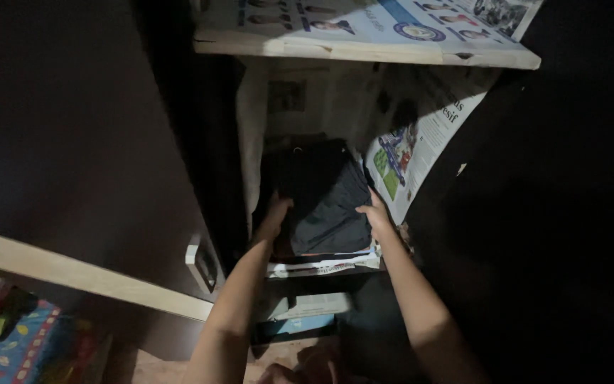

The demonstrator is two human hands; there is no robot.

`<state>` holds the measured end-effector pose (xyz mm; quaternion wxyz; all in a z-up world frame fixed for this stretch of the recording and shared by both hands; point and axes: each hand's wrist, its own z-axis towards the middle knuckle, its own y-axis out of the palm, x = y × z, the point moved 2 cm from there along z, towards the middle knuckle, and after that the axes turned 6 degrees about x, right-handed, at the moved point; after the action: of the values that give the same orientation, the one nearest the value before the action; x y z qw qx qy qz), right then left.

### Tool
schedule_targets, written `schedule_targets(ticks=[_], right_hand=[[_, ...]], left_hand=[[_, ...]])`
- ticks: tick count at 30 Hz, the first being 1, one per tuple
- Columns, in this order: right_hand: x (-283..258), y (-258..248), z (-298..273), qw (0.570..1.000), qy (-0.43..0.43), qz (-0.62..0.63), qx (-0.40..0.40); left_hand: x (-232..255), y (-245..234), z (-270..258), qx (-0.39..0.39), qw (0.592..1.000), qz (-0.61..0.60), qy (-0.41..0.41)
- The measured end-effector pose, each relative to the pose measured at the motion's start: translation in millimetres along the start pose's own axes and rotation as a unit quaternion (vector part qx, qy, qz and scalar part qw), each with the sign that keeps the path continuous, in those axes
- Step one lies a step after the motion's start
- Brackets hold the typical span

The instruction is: The person picks up folded clothes from a bed and places them into a wardrobe. They handle shirts, pants, and other garments one by one, arranging them neatly inside the wardrobe.

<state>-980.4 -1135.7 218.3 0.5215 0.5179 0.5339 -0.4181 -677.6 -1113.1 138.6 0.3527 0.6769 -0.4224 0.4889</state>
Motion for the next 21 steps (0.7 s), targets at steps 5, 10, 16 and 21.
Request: schedule_targets(ticks=[5, 10, 16, 21], right_hand=[[25.0, -18.1, 33.9, 0.999, -0.032, -0.037, 0.000], [18.4, -11.8, 33.6, 0.998, -0.056, -0.023, 0.004], [-6.5, 21.1, -2.3, 0.832, -0.391, -0.379, 0.108], [-12.9, 69.3, 2.5, 0.716, -0.387, -0.580, 0.035]], left_hand=[[57.9, -13.5, -63.9, 0.003, 0.999, -0.044, -0.023], [85.8, 5.5, -62.1, 0.036, 0.993, -0.044, 0.105], [162.3, 32.0, -170.0, 0.073, 0.982, -0.140, 0.101], [108.3, 48.0, -105.1, 0.095, 0.785, 0.504, 0.347]])
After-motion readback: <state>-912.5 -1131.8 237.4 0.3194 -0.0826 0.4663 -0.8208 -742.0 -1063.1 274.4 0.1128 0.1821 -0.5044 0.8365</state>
